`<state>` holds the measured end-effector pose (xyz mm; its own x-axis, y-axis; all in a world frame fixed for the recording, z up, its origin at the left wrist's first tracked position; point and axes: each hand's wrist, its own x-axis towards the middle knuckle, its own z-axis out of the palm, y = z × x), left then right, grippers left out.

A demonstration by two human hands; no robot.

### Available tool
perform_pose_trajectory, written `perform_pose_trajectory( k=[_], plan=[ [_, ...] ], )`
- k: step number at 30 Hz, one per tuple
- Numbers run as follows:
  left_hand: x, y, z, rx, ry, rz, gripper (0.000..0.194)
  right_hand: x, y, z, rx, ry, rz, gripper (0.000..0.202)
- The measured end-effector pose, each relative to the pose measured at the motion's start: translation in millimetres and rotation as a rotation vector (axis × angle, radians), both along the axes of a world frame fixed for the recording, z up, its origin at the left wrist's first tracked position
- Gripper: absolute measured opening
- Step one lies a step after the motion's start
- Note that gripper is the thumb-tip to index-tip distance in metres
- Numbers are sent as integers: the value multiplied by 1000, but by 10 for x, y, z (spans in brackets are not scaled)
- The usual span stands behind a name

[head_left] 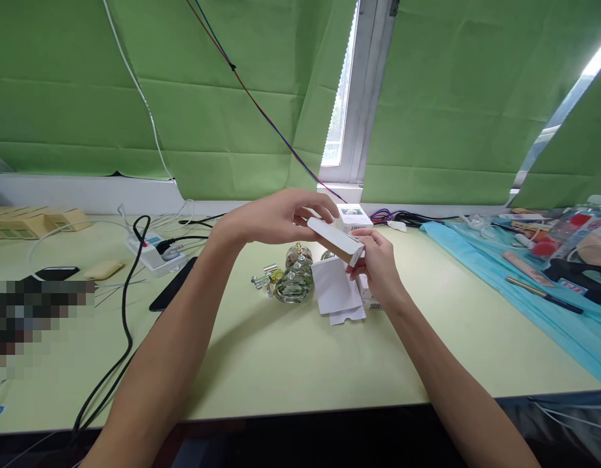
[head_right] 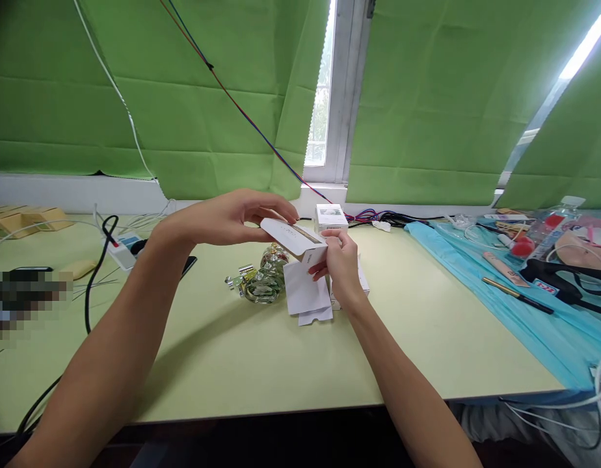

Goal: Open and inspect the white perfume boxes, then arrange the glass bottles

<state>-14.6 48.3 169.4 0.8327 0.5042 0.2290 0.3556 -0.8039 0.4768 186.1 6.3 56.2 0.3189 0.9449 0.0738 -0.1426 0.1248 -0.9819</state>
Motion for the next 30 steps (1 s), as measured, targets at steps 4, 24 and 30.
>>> perform_pose_trajectory(
  k=[4, 24, 30],
  plan=[
    [9, -39, 14, 49, -11, 70, 34, -7, 1, 7, -9, 1, 11, 22],
    [203, -1, -117, 134, -475, 122, 23, -31, 0, -21, 13, 75, 209, 16],
    [230, -13, -132, 164, -528, 113, 18, -33, 7, -22, 21, 42, 243, 18]
  ],
)
